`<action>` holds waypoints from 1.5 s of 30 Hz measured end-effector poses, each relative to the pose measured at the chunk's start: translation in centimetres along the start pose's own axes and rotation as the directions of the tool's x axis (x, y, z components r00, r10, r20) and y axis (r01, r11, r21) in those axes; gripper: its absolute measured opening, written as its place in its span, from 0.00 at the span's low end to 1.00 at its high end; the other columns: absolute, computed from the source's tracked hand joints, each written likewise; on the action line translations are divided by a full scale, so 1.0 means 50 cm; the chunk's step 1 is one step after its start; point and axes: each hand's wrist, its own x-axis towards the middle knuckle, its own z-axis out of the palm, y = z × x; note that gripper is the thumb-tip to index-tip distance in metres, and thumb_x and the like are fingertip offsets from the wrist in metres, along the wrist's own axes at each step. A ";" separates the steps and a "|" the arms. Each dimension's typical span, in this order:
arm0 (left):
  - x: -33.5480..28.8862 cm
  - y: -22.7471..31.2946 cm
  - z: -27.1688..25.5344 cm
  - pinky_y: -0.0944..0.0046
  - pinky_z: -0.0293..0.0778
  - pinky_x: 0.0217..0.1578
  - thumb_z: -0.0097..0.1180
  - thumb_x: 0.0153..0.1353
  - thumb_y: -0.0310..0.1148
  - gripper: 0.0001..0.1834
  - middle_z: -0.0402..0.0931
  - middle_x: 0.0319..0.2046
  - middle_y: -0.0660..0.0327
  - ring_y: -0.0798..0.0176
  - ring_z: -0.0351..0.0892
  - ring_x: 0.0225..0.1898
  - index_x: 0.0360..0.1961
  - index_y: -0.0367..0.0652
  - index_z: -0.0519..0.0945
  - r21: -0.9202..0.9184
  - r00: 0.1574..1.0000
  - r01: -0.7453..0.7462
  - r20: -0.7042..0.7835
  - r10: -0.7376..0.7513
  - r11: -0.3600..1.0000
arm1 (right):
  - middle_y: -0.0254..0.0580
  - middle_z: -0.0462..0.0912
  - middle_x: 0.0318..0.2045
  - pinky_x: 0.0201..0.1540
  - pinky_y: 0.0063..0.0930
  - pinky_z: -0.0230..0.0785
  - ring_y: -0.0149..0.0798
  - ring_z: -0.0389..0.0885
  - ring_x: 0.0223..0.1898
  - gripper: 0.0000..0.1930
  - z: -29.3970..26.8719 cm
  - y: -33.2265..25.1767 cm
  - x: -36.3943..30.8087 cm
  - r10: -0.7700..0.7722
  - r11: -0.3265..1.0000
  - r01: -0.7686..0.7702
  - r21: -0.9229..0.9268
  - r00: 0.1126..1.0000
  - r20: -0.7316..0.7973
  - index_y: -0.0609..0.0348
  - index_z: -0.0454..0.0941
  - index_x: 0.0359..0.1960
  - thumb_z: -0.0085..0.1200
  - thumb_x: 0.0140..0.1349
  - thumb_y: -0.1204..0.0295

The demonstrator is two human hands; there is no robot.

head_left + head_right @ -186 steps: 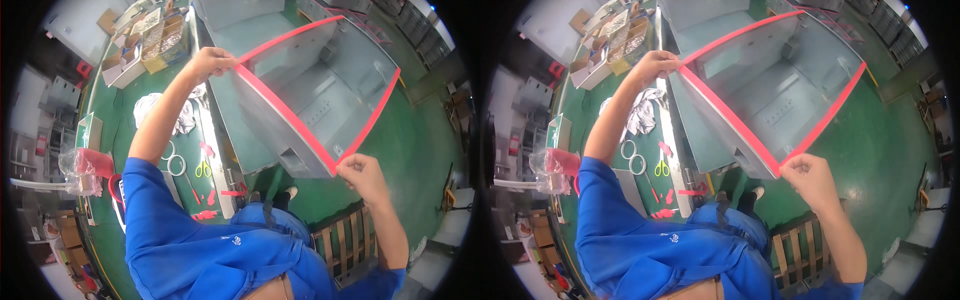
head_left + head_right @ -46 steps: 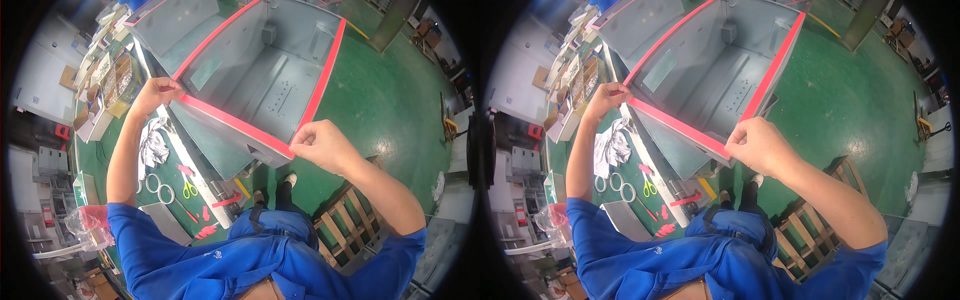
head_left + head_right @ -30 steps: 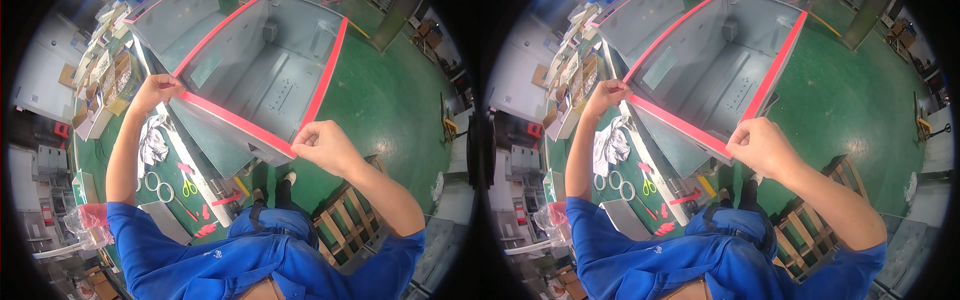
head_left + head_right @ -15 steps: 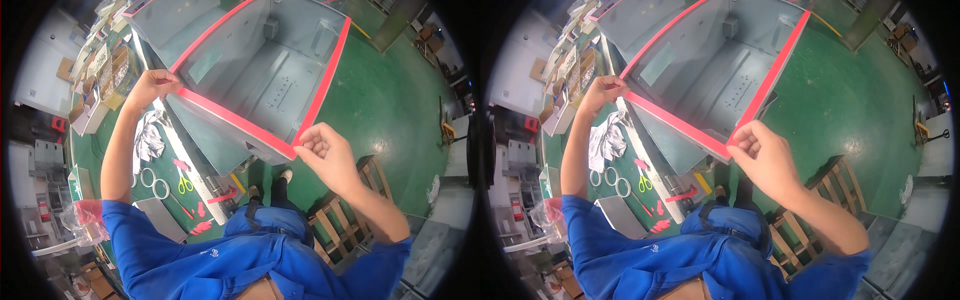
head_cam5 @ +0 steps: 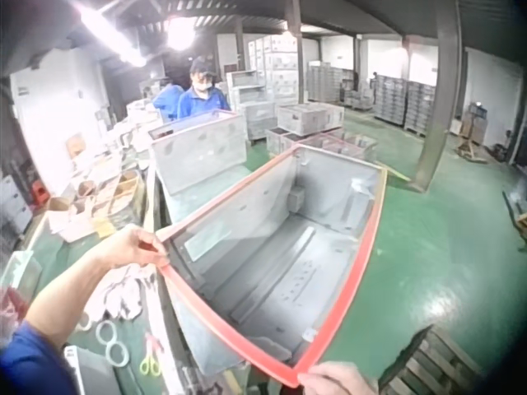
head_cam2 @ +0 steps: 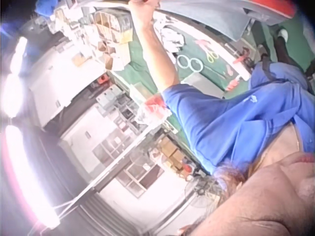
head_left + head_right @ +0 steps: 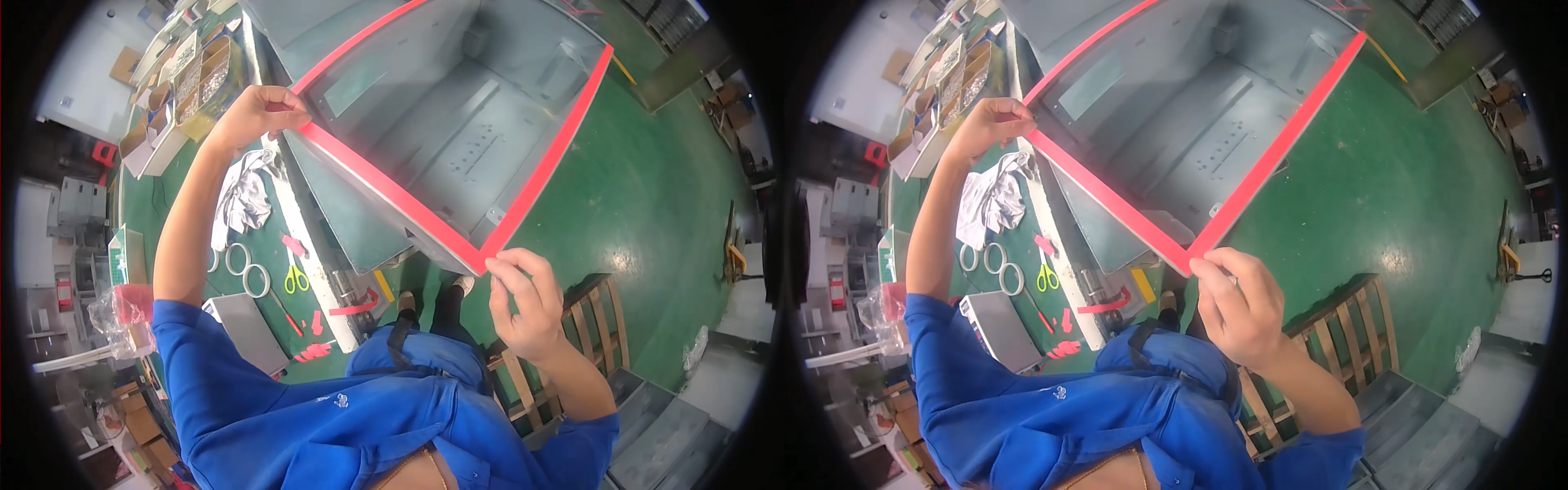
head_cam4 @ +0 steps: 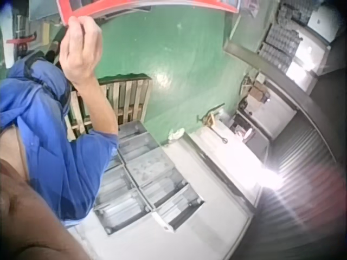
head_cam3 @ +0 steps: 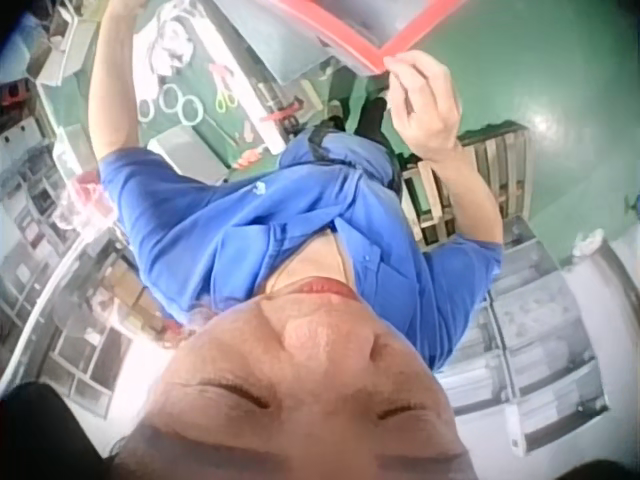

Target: The person loads red tape into a dispenser, cuts a strip, and applies it along the edges of a large metal appliance casing. They smooth the tape down and continue applying it to the corners and sides of the unit.

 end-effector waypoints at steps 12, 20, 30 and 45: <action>0.002 0.009 0.002 0.77 0.60 0.17 0.62 0.48 0.28 0.07 0.76 0.22 0.67 0.78 0.67 0.19 0.29 0.38 0.79 0.010 1.000 0.017 0.003 -0.017 1.000 | 0.43 0.75 0.36 0.35 0.28 0.71 0.39 0.76 0.35 0.13 0.010 0.031 -0.014 -0.304 0.924 0.300 -0.238 0.952 0.024 0.63 0.77 0.37 0.58 0.47 0.79; -0.005 0.004 0.006 0.77 0.60 0.18 0.61 0.50 0.29 0.06 0.75 0.21 0.67 0.77 0.67 0.19 0.29 0.39 0.79 -0.005 1.000 -0.004 -0.024 0.004 1.000 | 0.41 0.72 0.33 0.33 0.31 0.67 0.41 0.72 0.32 0.14 -0.020 -0.001 0.050 0.099 0.995 -0.101 0.013 0.986 0.132 0.65 0.76 0.37 0.58 0.46 0.79; -0.004 0.002 0.008 0.76 0.60 0.19 0.62 0.50 0.29 0.06 0.75 0.22 0.68 0.77 0.66 0.20 0.28 0.39 0.79 0.007 0.999 -0.038 -0.030 0.038 0.999 | 0.41 0.73 0.28 0.30 0.30 0.66 0.41 0.73 0.30 0.09 -0.008 -0.028 0.062 0.172 0.983 -0.182 0.034 0.965 0.197 0.64 0.76 0.34 0.55 0.49 0.81; -0.001 -0.009 0.004 0.77 0.58 0.17 0.62 0.49 0.31 0.07 0.72 0.19 0.69 0.78 0.64 0.17 0.26 0.40 0.79 -0.052 0.996 -0.087 -0.015 0.086 0.995 | 0.41 0.78 0.25 0.31 0.22 0.69 0.30 0.77 0.26 0.06 -0.034 -0.033 0.110 0.590 0.662 -0.718 0.216 0.676 0.442 0.65 0.72 0.32 0.52 0.53 0.78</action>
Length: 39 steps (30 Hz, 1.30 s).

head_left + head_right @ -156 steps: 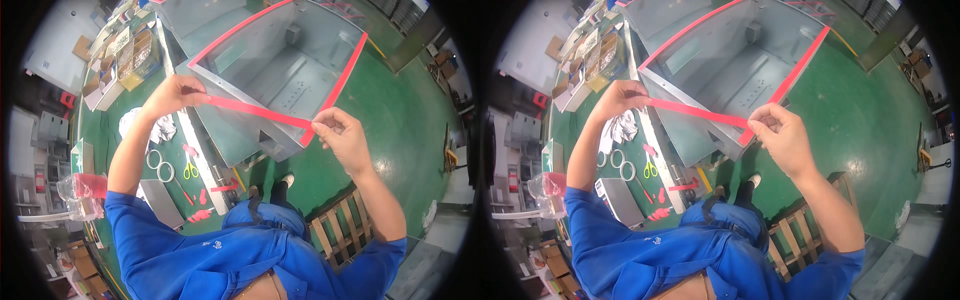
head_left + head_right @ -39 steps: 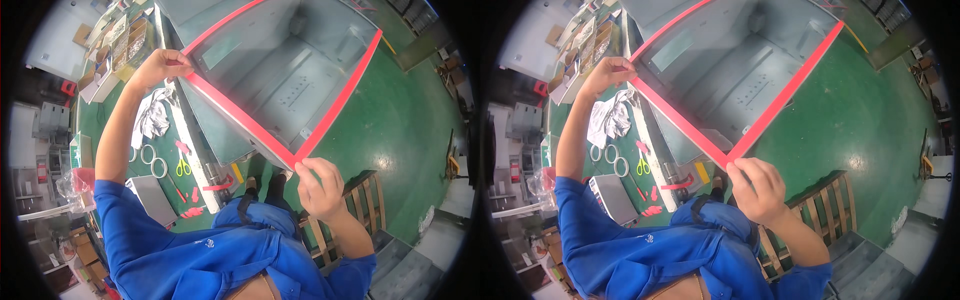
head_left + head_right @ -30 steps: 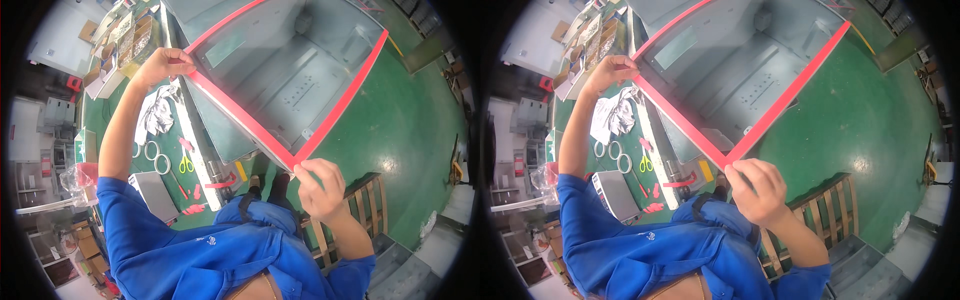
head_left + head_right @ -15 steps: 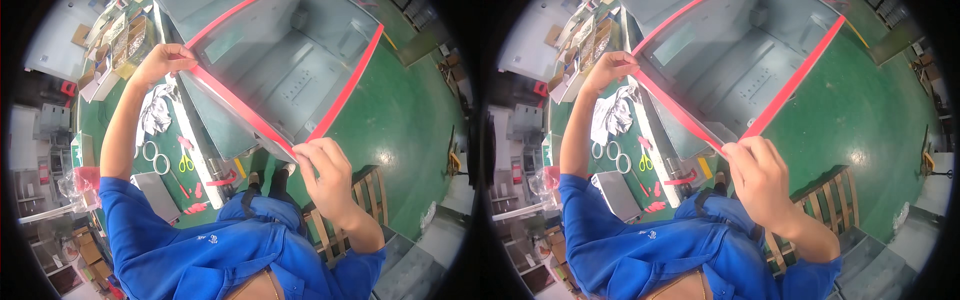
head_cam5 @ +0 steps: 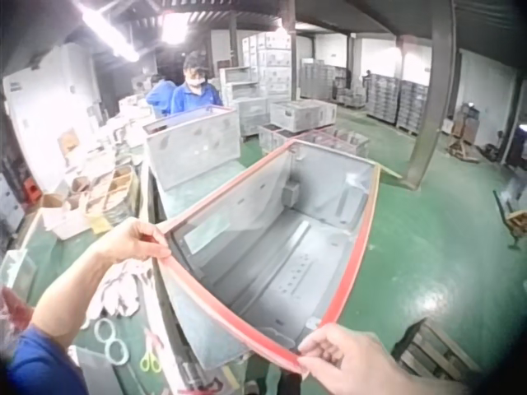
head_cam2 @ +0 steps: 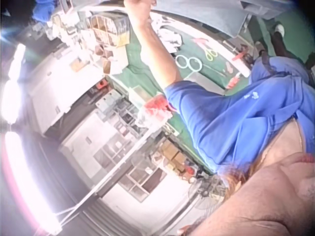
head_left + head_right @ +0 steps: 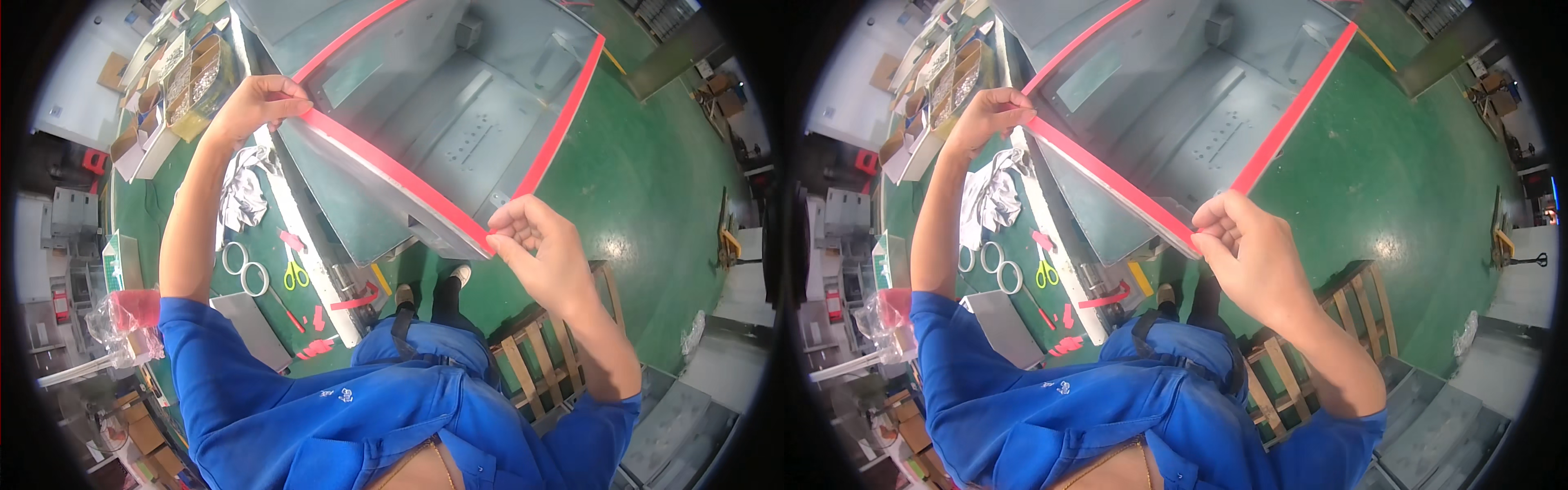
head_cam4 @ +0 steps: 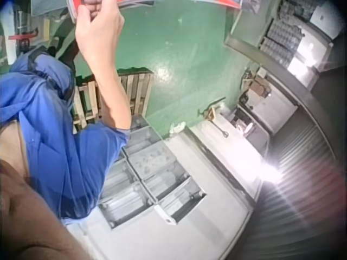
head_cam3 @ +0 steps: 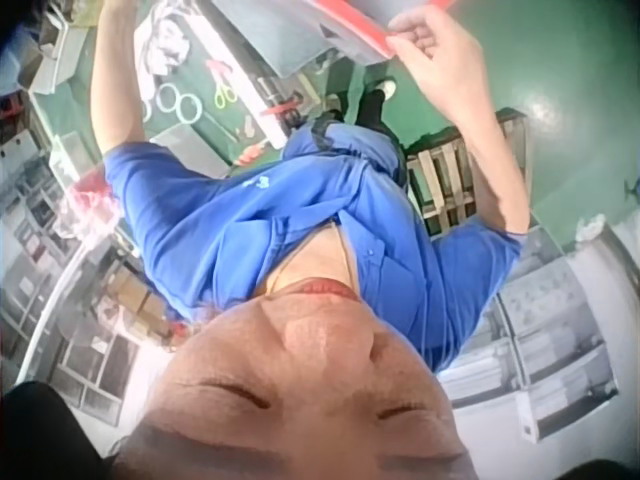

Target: The person loads red tape into a dispenser, cuts a strip, and applies it along the edges of a large metal appliance casing. They smooth the tape down and continue applying it to the corners and sides of the unit.

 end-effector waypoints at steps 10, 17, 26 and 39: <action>-0.001 0.003 -0.001 0.75 0.60 0.19 0.65 0.46 0.34 0.09 0.74 0.19 0.68 0.76 0.63 0.18 0.26 0.40 0.81 -0.006 1.000 0.007 0.004 -0.007 1.000 | 0.40 0.79 0.24 0.31 0.22 0.70 0.30 0.77 0.25 0.06 -0.002 -0.002 0.002 0.045 0.998 -0.045 -0.046 0.999 0.007 0.65 0.73 0.32 0.54 0.52 0.78; 0.000 0.001 0.002 0.77 0.58 0.16 0.62 0.49 0.29 0.05 0.72 0.19 0.70 0.79 0.64 0.17 0.25 0.40 0.80 -0.015 1.000 -0.011 0.000 0.011 1.000 | 0.36 0.77 0.26 0.30 0.17 0.68 0.25 0.74 0.27 0.06 -0.002 -0.002 0.003 0.058 0.998 -0.057 -0.037 0.998 0.020 0.64 0.73 0.31 0.56 0.51 0.78; -0.001 0.005 0.005 0.77 0.57 0.16 0.62 0.49 0.29 0.05 0.72 0.18 0.70 0.79 0.63 0.16 0.26 0.40 0.80 0.010 1.000 -0.006 -0.016 0.006 1.000 | 0.38 0.78 0.23 0.31 0.21 0.70 0.28 0.75 0.24 0.06 -0.001 0.000 0.004 0.030 0.998 -0.030 -0.054 1.000 0.003 0.65 0.73 0.31 0.54 0.51 0.77; -0.002 0.004 0.007 0.77 0.57 0.17 0.63 0.48 0.30 0.06 0.73 0.19 0.69 0.78 0.63 0.17 0.25 0.40 0.80 0.015 1.000 -0.012 -0.023 0.012 1.000 | 0.34 0.76 0.25 0.29 0.15 0.67 0.23 0.73 0.25 0.07 0.004 0.002 0.001 0.030 0.997 -0.030 -0.070 1.000 -0.002 0.64 0.73 0.31 0.56 0.51 0.78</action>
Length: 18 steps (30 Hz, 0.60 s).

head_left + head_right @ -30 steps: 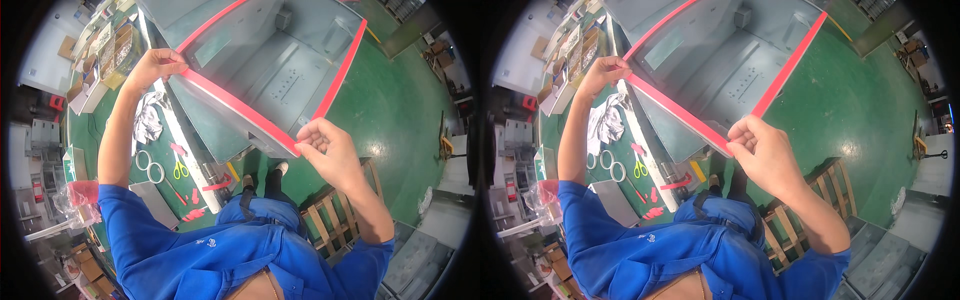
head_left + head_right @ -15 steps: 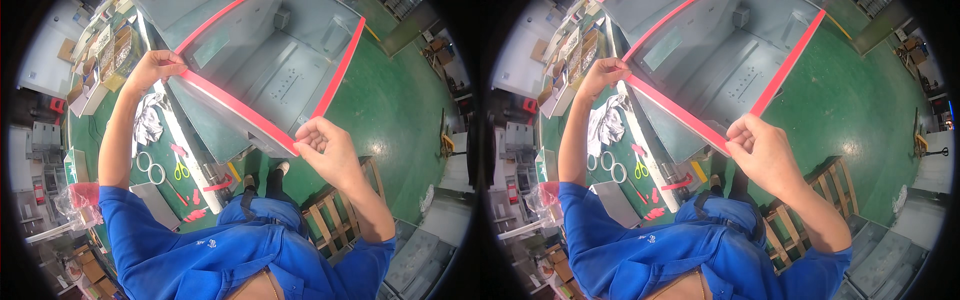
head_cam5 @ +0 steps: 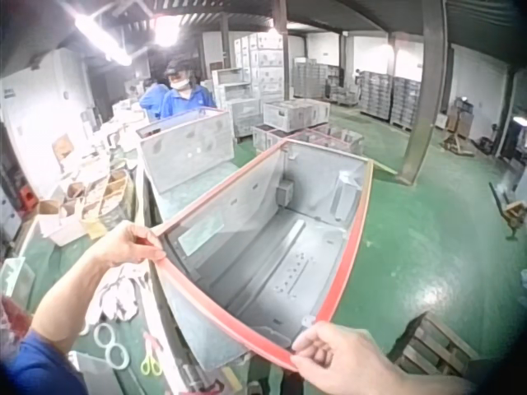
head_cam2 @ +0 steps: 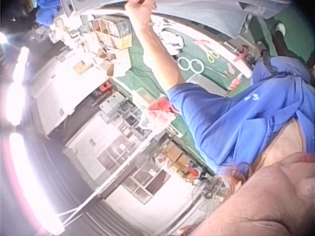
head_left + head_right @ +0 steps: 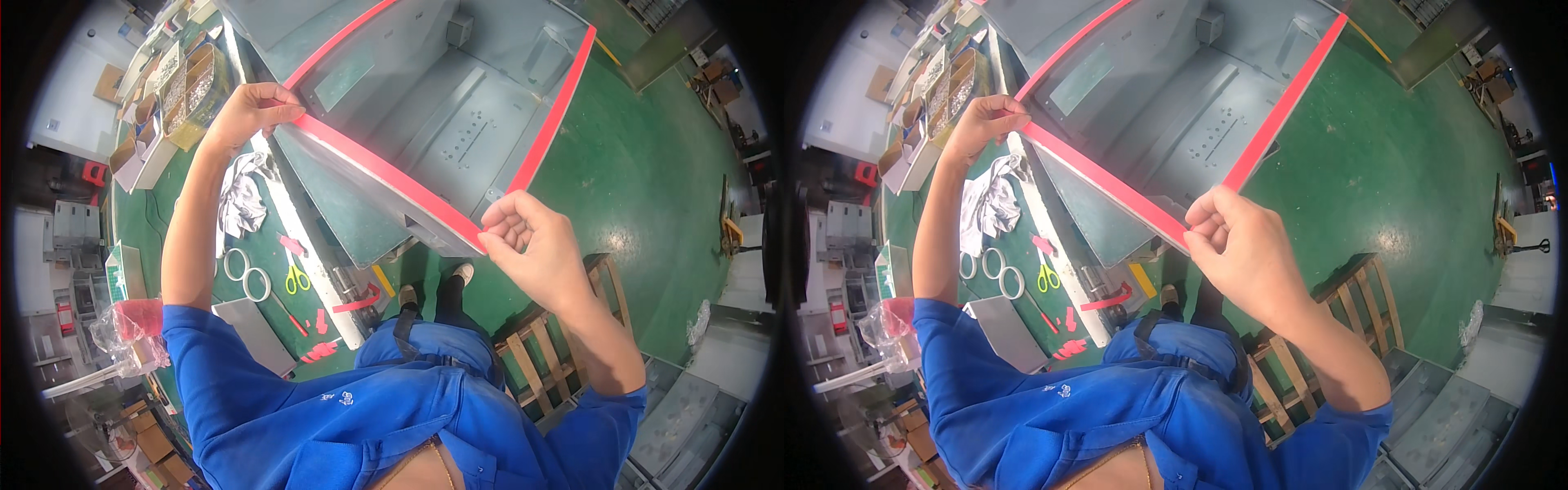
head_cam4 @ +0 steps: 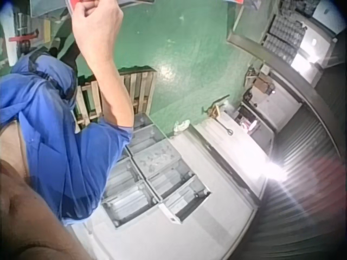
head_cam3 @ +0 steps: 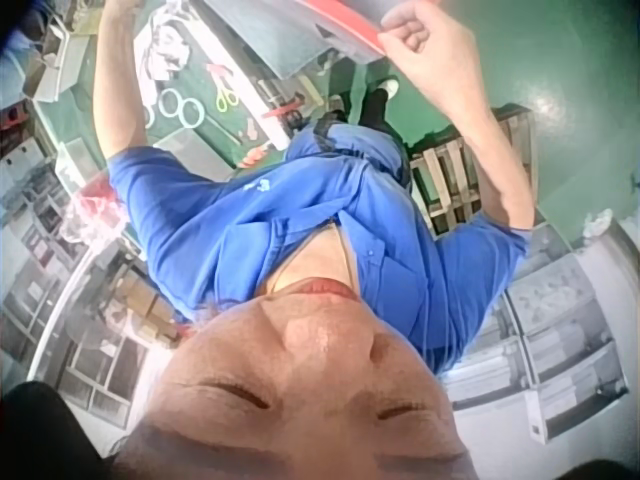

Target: The person loads red tape into a dispenser, cuts a strip, and applies it along the edges of a large metal appliance casing. They smooth the tape down and continue applying it to the corners and sides of the unit.

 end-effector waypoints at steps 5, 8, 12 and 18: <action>0.002 0.002 0.000 0.77 0.57 0.17 0.62 0.48 0.29 0.05 0.72 0.19 0.70 0.79 0.63 0.17 0.25 0.40 0.79 -0.003 1.000 0.002 0.008 -0.002 1.000 | 0.38 0.76 0.25 0.28 0.22 0.68 0.30 0.75 0.23 0.07 0.012 0.015 -0.011 -0.180 0.981 0.171 -0.096 0.980 -0.084 0.63 0.72 0.32 0.54 0.51 0.79; 0.002 0.001 0.000 0.77 0.57 0.17 0.62 0.48 0.29 0.05 0.72 0.19 0.70 0.78 0.63 0.17 0.25 0.40 0.79 0.018 1.000 0.031 -0.005 -0.031 0.999 | 0.41 0.75 0.29 0.28 0.26 0.69 0.33 0.76 0.23 0.08 0.019 0.012 -0.025 -0.311 0.940 0.274 -0.202 0.932 -0.184 0.62 0.72 0.33 0.54 0.50 0.81; 0.004 -0.001 0.000 0.77 0.58 0.17 0.62 0.48 0.28 0.05 0.72 0.20 0.69 0.78 0.63 0.17 0.25 0.39 0.79 0.035 0.999 0.040 -0.011 -0.040 0.999 | 0.42 0.74 0.32 0.28 0.27 0.69 0.33 0.76 0.24 0.10 0.030 0.046 -0.044 -0.451 0.889 0.400 -0.222 0.847 -0.281 0.62 0.72 0.33 0.55 0.48 0.84; 0.005 -0.002 -0.003 0.77 0.58 0.16 0.62 0.48 0.27 0.05 0.72 0.21 0.68 0.78 0.63 0.17 0.25 0.39 0.79 0.011 0.998 0.066 -0.009 -0.066 0.998 | 0.45 0.75 0.32 0.29 0.30 0.69 0.43 0.75 0.30 0.11 0.029 0.088 -0.040 -0.674 0.727 0.552 -0.408 0.687 -0.271 0.65 0.74 0.33 0.53 0.45 0.86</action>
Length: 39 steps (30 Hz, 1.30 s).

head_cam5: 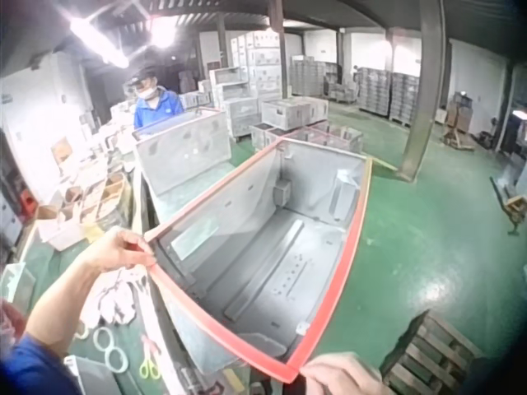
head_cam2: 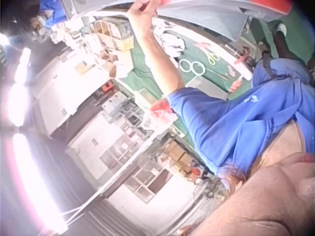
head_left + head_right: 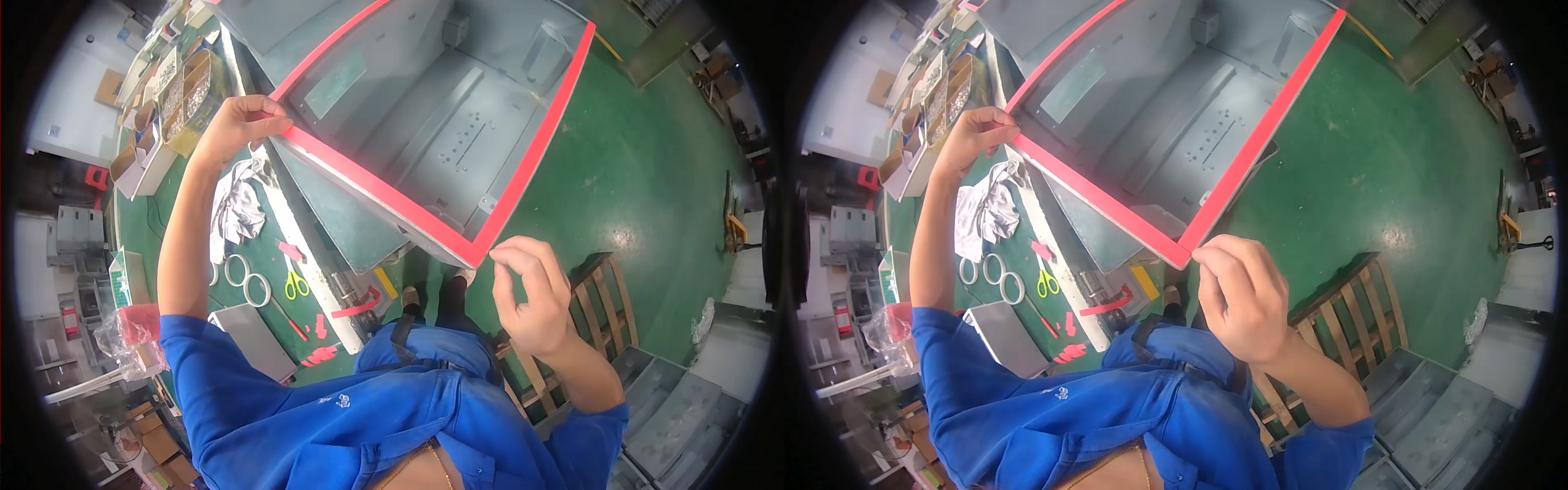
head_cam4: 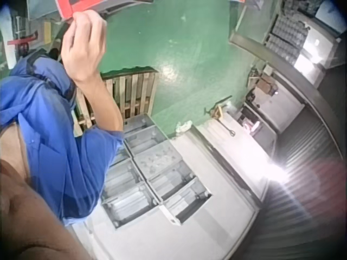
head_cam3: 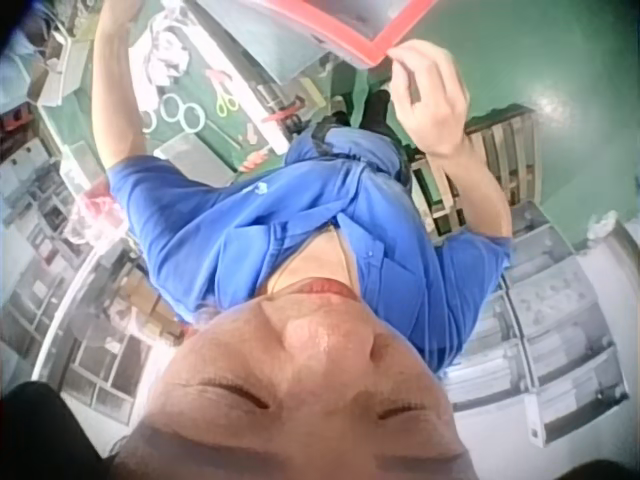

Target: The person loads red tape into a dispenser, cuts a strip, and applies it along the edges of a large metal appliance casing. They smooth the tape down and continue applying it to the corners and sides of the unit.

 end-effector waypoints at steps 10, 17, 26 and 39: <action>0.001 0.010 0.002 0.77 0.58 0.16 0.62 0.48 0.27 0.05 0.72 0.20 0.68 0.79 0.63 0.17 0.26 0.39 0.79 0.029 0.999 0.031 -0.009 -0.031 0.999 | 0.41 0.76 0.35 0.33 0.27 0.71 0.38 0.75 0.35 0.13 0.008 0.012 0.000 -0.327 0.906 0.323 -0.272 0.945 0.034 0.62 0.77 0.36 0.58 0.46 0.79; 0.002 0.012 0.003 0.78 0.58 0.15 0.63 0.48 0.28 0.06 0.73 0.21 0.68 0.79 0.63 0.17 0.27 0.39 0.79 0.012 0.999 0.030 -0.012 -0.030 0.999 | 0.44 0.77 0.35 0.33 0.28 0.71 0.41 0.76 0.34 0.09 0.015 0.017 -0.018 -0.326 0.897 0.324 -0.301 0.944 0.045 0.64 0.76 0.34 0.53 0.48 0.80; 0.003 0.008 0.007 0.77 0.55 0.16 0.64 0.47 0.31 0.08 0.73 0.18 0.70 0.79 0.61 0.16 0.29 0.40 0.80 0.028 0.998 0.029 -0.052 -0.027 0.999 | 0.45 0.75 0.32 0.30 0.29 0.68 0.43 0.74 0.31 0.13 0.003 0.005 0.003 0.038 0.995 -0.035 0.089 0.999 -0.030 0.66 0.76 0.35 0.52 0.44 0.87; -0.004 0.006 0.004 0.78 0.60 0.18 0.61 0.49 0.24 0.08 0.72 0.22 0.66 0.78 0.65 0.18 0.32 0.36 0.77 -0.126 0.999 -0.006 -0.040 0.001 0.992 | 0.44 0.75 0.36 0.37 0.32 0.70 0.44 0.75 0.36 0.15 0.007 0.006 -0.002 -0.124 0.986 0.121 -0.115 0.992 -0.019 0.65 0.76 0.37 0.53 0.44 0.83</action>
